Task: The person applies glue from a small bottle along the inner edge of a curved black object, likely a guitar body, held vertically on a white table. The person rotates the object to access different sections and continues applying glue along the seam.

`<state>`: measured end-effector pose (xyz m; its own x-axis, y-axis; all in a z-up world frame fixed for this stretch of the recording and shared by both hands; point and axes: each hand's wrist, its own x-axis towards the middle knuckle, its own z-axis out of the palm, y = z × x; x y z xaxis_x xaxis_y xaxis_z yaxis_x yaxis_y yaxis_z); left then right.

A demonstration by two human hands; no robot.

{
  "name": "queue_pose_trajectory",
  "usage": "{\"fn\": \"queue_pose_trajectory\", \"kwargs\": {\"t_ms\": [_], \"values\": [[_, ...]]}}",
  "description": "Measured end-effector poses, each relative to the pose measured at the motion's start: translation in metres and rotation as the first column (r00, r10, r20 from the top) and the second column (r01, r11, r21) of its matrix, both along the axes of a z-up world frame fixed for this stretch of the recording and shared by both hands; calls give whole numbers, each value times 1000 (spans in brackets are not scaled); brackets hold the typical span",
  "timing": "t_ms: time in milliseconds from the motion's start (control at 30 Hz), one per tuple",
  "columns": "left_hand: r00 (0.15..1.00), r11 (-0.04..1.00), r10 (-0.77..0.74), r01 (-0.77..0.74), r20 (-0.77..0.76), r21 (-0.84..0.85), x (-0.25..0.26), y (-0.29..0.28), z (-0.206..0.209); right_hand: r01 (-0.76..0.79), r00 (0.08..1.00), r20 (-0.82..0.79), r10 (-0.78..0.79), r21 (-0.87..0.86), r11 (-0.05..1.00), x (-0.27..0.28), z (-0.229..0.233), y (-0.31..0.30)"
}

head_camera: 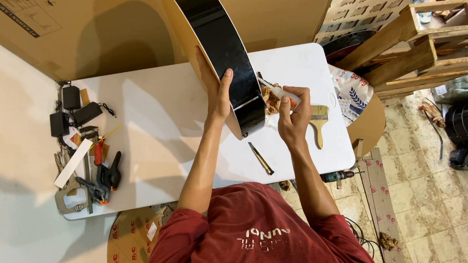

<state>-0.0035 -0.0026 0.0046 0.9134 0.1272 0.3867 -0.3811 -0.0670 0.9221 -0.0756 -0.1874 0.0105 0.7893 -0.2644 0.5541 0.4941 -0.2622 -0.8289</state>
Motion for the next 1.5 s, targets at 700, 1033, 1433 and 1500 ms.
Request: {"fn": "queue_pose_trajectory", "kwargs": {"t_ms": [700, 1033, 1433, 1500], "values": [[999, 1000, -23, 23, -41, -18, -2, 0, 7, -16, 1000, 7, 17, -60, 998, 0, 11, 8], [999, 1000, -22, 22, -41, -17, 1, 2, 6, -28, 1000, 4, 28, -64, 998, 2, -4, 0], [999, 999, -25, 24, -32, -24, -1, 2, 7, -18, 1000, 1, 18, -65, 998, -3, -12, -3], [999, 1000, -19, 18, -30, -15, 1, 2, 6, -16, 1000, 4, 16, -68, 998, -4, -11, -5]]}}
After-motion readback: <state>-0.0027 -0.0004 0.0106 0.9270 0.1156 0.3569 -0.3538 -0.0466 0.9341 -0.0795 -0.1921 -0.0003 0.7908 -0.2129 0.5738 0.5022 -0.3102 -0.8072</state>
